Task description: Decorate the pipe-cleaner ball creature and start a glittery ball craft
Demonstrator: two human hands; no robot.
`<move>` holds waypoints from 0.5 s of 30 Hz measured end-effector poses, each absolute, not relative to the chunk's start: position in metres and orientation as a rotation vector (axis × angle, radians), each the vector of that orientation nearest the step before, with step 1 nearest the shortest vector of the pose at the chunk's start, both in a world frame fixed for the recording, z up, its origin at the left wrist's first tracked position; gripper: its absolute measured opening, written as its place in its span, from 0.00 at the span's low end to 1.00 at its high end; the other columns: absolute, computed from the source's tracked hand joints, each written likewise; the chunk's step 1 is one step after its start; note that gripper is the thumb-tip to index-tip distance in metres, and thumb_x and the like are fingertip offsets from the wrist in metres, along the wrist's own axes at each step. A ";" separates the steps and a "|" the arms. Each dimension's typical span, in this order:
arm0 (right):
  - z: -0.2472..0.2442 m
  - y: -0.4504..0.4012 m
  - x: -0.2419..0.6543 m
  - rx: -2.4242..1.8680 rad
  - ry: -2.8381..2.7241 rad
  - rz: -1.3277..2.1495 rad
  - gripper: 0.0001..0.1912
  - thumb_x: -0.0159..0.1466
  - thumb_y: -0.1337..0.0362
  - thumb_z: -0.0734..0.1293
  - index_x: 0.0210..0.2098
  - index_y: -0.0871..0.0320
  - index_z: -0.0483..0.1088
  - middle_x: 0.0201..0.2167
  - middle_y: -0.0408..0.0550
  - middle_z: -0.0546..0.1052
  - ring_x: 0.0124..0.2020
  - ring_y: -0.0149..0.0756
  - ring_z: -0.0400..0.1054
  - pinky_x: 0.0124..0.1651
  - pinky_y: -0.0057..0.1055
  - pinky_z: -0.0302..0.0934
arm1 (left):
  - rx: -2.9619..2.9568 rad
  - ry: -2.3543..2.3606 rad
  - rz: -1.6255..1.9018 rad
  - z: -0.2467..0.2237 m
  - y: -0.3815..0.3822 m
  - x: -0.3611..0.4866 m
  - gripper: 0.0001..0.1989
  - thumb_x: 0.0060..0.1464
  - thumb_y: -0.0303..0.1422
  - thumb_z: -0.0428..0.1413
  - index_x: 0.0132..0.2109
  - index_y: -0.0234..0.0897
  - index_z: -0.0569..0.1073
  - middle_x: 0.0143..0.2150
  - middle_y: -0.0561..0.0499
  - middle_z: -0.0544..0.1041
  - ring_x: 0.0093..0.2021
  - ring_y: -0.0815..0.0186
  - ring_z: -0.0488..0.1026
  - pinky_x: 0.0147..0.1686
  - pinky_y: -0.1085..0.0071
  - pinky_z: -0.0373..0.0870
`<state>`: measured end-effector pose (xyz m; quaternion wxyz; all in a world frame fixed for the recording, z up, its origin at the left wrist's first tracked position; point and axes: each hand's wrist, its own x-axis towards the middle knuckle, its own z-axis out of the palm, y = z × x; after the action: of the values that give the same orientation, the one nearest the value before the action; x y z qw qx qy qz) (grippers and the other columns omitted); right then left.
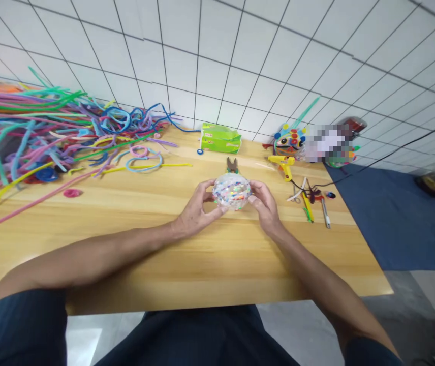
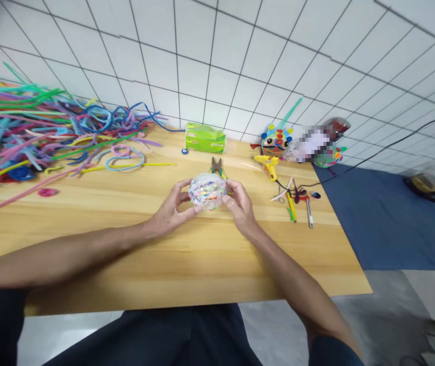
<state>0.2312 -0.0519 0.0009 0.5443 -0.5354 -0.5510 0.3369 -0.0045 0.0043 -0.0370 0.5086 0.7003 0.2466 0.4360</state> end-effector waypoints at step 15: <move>-0.027 -0.051 0.238 -1.289 -1.273 0.796 0.34 0.64 0.31 0.72 0.56 0.50 0.74 0.56 0.53 0.83 0.58 0.53 0.77 0.63 0.52 0.72 | 1.657 0.631 0.883 -0.042 0.011 -0.011 0.36 0.64 0.46 0.68 0.72 0.44 0.64 0.68 0.40 0.74 0.60 0.54 0.78 0.63 0.53 0.75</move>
<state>0.2382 -0.0513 -0.0266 0.5493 -0.5443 -0.5375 0.3364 -0.0108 0.0107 -0.0418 0.5485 0.6995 0.2662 0.3728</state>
